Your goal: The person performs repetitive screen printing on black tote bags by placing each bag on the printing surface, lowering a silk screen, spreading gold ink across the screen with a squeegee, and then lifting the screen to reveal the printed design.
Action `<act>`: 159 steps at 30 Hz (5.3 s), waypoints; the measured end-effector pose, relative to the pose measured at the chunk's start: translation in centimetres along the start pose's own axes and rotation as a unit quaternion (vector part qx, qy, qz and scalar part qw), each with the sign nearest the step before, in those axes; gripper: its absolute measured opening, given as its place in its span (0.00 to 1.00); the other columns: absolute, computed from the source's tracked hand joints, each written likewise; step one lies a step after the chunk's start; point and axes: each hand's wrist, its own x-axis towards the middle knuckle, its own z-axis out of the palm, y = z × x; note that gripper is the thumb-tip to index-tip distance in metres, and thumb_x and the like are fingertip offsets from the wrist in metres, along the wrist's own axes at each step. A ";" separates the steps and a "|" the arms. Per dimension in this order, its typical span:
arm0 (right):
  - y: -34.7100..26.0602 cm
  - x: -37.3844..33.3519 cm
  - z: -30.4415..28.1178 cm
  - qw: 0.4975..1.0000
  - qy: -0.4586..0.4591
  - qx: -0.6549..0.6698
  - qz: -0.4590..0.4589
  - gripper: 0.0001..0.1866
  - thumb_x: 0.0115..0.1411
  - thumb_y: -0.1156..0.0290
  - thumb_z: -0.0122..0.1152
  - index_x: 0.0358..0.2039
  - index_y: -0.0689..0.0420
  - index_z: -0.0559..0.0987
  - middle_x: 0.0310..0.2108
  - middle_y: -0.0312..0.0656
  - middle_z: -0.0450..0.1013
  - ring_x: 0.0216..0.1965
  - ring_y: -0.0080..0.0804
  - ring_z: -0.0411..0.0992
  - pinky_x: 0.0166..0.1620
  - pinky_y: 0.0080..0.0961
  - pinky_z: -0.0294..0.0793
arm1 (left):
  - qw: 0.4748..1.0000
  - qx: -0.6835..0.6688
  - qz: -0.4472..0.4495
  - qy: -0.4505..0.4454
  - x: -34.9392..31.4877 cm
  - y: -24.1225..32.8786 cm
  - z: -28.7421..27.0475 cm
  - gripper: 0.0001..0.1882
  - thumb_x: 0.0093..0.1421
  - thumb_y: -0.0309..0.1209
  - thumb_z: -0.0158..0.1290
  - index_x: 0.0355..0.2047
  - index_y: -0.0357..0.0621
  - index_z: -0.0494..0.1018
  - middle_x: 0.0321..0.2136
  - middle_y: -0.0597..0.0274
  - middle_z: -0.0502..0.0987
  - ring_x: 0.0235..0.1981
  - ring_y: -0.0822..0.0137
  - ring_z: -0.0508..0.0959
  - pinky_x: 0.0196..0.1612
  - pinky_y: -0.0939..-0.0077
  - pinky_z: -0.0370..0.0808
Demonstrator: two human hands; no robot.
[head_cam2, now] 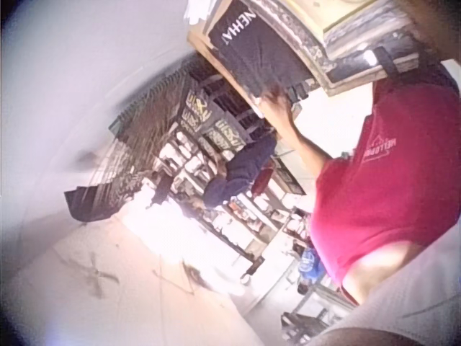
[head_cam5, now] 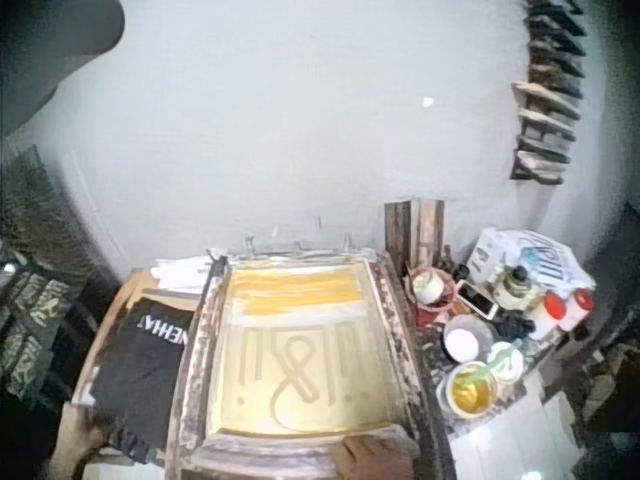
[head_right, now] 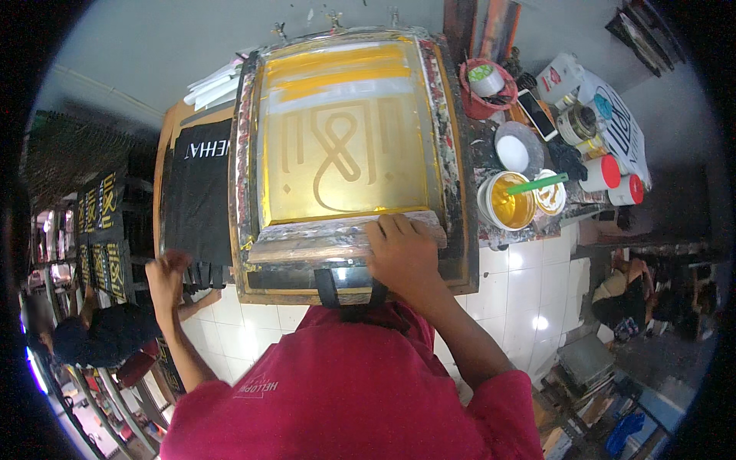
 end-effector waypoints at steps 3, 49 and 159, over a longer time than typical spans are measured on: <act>-0.1 0.1 0.1 1.000 0.008 -0.006 -0.006 0.19 0.39 0.65 0.70 0.34 0.54 0.77 0.35 0.38 0.75 0.40 0.37 0.77 0.40 0.36 0.76 | 0.997 0.038 -0.063 -0.039 -4.7 -4.5 -0.5 0.11 0.59 0.27 0.60 0.30 0.26 0.75 0.20 0.50 0.77 0.22 0.66 0.78 0.28 0.66 0.72; 0.1 1.8 -4.3 0.992 -0.114 0.000 -0.050 0.12 0.55 0.65 0.67 0.38 0.55 0.78 0.32 0.45 0.79 0.35 0.45 0.79 0.36 0.39 0.78 | 0.865 -0.464 -0.128 0.144 -9.4 2.1 10.4 0.12 0.69 0.34 0.57 0.41 0.36 0.78 0.30 0.67 0.77 0.31 0.77 0.73 0.38 0.82 0.69; -0.8 28.6 -28.1 0.955 0.264 -0.096 -0.100 0.25 0.51 0.50 0.73 0.39 0.59 0.86 0.30 0.50 0.82 0.32 0.44 0.80 0.38 0.37 0.77 | 0.994 -0.105 -0.040 0.018 9.8 4.5 16.2 0.48 0.61 0.50 0.60 0.70 0.32 0.51 0.62 0.36 0.66 0.64 0.47 0.67 0.67 0.47 0.57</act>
